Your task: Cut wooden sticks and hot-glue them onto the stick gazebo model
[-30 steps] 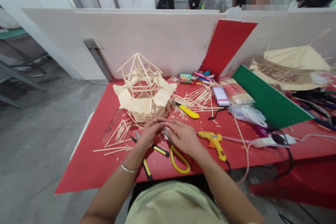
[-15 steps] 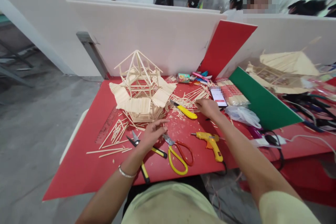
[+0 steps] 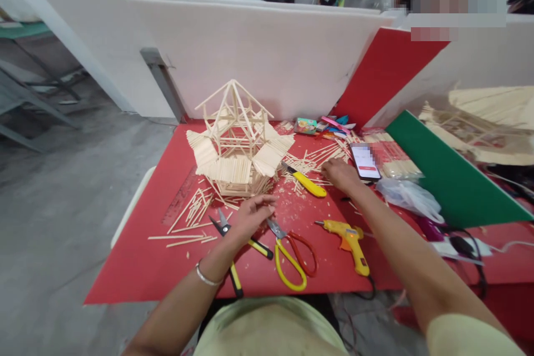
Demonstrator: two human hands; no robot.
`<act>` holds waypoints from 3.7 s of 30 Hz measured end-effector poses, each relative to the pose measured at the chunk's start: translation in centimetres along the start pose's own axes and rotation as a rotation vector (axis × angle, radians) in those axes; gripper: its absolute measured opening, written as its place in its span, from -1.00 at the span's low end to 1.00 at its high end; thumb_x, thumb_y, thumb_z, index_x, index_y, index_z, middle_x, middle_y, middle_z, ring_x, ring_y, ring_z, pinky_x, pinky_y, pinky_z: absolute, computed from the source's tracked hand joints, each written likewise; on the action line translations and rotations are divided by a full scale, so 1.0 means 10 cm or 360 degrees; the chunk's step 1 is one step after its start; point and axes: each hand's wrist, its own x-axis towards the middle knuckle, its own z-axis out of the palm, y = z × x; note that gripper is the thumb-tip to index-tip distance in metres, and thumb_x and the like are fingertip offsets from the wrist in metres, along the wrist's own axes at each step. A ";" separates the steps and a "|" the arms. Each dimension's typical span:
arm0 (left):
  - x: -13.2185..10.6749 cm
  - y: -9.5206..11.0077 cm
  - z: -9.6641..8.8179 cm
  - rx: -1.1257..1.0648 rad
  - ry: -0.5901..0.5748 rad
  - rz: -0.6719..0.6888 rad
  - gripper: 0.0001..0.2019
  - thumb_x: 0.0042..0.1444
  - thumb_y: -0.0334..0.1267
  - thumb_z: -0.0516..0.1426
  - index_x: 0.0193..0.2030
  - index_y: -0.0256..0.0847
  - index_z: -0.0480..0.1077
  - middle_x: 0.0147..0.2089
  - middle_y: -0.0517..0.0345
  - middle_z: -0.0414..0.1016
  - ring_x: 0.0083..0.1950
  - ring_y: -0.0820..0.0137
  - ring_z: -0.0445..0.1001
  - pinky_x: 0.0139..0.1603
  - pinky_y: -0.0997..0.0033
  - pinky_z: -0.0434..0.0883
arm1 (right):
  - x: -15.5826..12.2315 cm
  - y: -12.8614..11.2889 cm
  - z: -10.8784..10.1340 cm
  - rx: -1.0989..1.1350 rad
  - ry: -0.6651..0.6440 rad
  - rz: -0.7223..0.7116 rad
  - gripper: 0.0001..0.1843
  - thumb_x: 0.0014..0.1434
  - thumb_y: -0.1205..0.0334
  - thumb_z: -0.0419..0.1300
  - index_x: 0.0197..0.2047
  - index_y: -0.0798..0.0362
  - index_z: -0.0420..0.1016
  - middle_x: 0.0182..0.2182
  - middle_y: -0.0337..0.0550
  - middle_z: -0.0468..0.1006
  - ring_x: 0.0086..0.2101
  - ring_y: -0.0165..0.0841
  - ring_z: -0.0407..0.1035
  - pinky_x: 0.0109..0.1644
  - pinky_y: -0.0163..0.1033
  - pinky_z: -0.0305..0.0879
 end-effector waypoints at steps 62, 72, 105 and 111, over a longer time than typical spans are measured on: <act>0.16 0.44 -0.20 -0.0543 0.0303 0.0057 -0.59 0.03 -0.08 0.21 -0.69 -0.22 0.20 -0.73 0.31 0.14 -0.72 0.54 0.16 -0.70 0.49 0.21 | -0.61 -2.49 -0.10 0.3161 0.0118 0.0180 -0.78 0.08 0.07 0.32 -0.28 0.05 0.61 -0.44 -0.21 0.59 -0.49 -0.50 0.39 -0.45 -0.40 0.25; 0.17 0.42 -0.21 -0.0555 0.0304 0.0081 -0.58 0.03 -0.08 0.21 -0.70 -0.22 0.19 -0.74 0.31 0.14 -0.72 0.55 0.15 -0.69 0.49 0.18 | -0.61 -2.50 -0.10 0.3117 0.0136 0.0184 -0.73 0.07 0.03 0.32 -0.28 0.06 0.60 -0.41 -0.19 0.60 -0.49 -0.48 0.38 -0.43 -0.37 0.26; -0.22 0.43 -0.06 0.0987 -0.0293 0.0416 -0.98 -0.09 -0.30 0.30 -0.48 -0.09 0.58 -0.46 0.04 0.51 -0.33 0.27 0.45 -0.24 0.39 0.32 | -0.95 -1.44 -0.51 0.0814 -0.0146 -0.0984 -0.81 0.11 0.38 0.14 -0.44 0.02 0.56 -0.48 -0.16 0.55 -0.45 -0.39 0.35 -0.27 -0.30 0.17; -0.32 0.41 -0.03 0.1090 -0.0155 0.0575 -0.92 0.02 -0.30 0.24 -0.45 -0.11 0.59 -0.43 0.04 0.52 -0.37 0.34 0.41 -0.26 0.43 0.28 | -1.05 -1.43 -0.38 0.0750 0.0022 -0.0863 -0.75 0.20 0.32 0.09 -0.17 0.01 0.58 -0.31 -0.08 0.60 -0.28 -0.29 0.42 -0.15 -0.23 0.22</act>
